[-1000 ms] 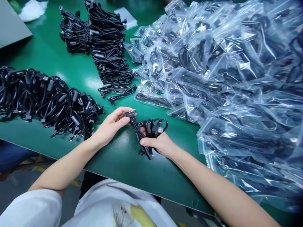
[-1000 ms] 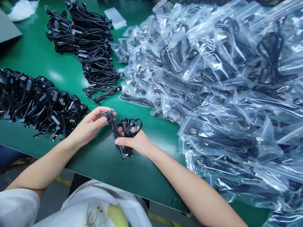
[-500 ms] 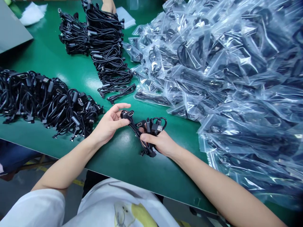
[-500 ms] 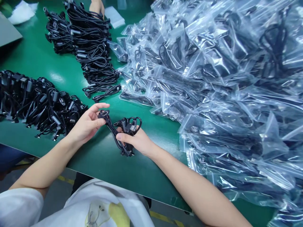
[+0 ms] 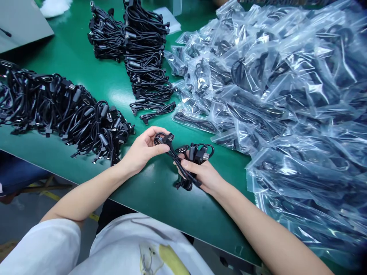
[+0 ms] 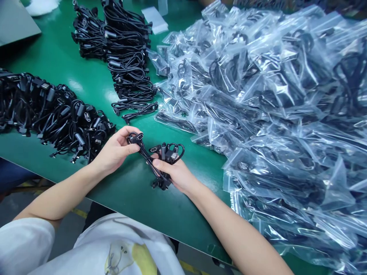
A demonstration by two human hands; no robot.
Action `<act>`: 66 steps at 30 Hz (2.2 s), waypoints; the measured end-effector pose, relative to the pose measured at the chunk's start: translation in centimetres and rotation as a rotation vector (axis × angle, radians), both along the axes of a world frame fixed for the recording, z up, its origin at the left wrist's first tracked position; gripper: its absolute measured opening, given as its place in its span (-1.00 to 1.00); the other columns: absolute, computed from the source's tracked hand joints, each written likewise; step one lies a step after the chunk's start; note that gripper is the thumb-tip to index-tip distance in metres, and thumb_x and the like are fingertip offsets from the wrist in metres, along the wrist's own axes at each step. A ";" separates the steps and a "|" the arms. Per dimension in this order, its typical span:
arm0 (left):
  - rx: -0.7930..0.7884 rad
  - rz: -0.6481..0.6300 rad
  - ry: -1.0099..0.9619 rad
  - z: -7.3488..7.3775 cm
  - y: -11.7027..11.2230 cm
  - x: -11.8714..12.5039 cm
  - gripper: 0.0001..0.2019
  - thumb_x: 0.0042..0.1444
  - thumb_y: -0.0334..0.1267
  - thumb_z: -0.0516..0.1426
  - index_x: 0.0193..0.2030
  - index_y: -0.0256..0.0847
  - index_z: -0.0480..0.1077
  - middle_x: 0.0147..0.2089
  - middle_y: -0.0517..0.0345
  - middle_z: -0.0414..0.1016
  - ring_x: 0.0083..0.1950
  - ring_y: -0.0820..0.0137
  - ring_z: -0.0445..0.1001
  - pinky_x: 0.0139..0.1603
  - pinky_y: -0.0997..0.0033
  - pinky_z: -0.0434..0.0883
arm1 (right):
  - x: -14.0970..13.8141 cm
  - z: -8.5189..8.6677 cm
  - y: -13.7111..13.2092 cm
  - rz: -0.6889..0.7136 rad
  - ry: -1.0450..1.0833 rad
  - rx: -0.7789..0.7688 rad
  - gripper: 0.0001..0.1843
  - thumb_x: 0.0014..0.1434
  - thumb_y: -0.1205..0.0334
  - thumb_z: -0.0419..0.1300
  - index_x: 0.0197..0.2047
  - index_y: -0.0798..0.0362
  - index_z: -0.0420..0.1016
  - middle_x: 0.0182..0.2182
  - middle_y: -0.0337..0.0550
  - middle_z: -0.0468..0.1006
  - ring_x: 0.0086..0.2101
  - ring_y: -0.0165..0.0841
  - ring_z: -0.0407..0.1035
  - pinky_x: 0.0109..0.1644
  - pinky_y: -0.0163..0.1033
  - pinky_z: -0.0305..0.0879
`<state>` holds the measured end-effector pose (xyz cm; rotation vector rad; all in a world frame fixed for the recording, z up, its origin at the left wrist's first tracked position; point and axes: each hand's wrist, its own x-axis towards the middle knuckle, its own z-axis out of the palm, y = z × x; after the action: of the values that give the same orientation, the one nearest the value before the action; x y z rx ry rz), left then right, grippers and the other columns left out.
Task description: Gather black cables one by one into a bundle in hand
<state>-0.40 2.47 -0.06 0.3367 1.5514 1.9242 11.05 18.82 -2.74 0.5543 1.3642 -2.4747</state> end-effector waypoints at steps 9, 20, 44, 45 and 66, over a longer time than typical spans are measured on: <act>0.064 -0.080 -0.093 -0.1 -0.3 -0.3 -0.45 -0.09 -0.28 0.44 0.03 -0.18 0.36 -0.23 0.22 0.51 -0.24 0.47 0.50 -0.12 0.43 0.45 | -0.2 0.2 -0.2 0.036 -0.021 0.000 -0.52 -0.19 -0.04 0.57 -0.29 0.06 0.60 -0.38 -0.18 0.62 -0.40 -0.37 0.44 -0.24 -0.22 0.39; -0.201 -0.459 0.005 0.1 -0.3 1.7 -0.63 -0.05 -0.16 0.42 -0.20 -0.25 0.43 -0.31 0.17 0.55 -0.33 0.48 0.50 -0.25 0.47 0.45 | -1.3 1.1 1.2 -0.466 0.156 0.167 -0.52 -0.19 0.02 0.53 -0.19 -0.01 0.59 -0.12 -0.18 0.65 -0.07 -0.21 0.50 0.10 -0.09 0.44; -0.129 -0.574 -0.201 -0.3 0.2 1.9 -0.61 0.11 0.01 0.33 -0.13 -0.31 0.53 -0.40 0.11 0.58 -0.43 0.50 0.52 -0.35 0.54 0.46 | -0.6 2.6 0.7 -0.412 0.148 -0.033 -0.50 -0.23 0.12 0.56 -0.19 0.03 0.59 -0.32 -0.28 0.57 -0.45 -0.45 0.36 -0.39 -0.29 0.41; -0.136 -0.586 -0.173 -0.2 0.3 2.0 -0.60 0.11 0.03 0.32 -0.14 -0.31 0.52 -0.40 0.11 0.58 -0.43 0.50 0.52 -0.34 0.52 0.47 | -0.5 2.7 0.8 -0.376 0.131 -0.074 -0.51 -0.22 0.09 0.55 -0.20 0.02 0.59 -0.32 -0.26 0.58 -0.42 -0.42 0.39 -0.38 -0.29 0.43; -1.044 0.276 0.931 0.8 -12.2 3.3 -0.54 0.23 -0.26 0.16 0.27 -0.16 0.28 -0.12 0.08 0.44 -0.21 0.34 0.44 -0.13 0.35 0.39 | 0.2 2.0 0.2 0.016 0.118 0.041 -0.59 -0.22 0.05 0.58 -0.30 0.02 0.66 -0.44 -0.20 0.42 -0.50 -0.44 0.16 -0.42 -0.21 0.21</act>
<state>2.85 -9.77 0.78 0.5887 3.0624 0.8284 11.30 18.98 -0.76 0.4094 1.4594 -2.5078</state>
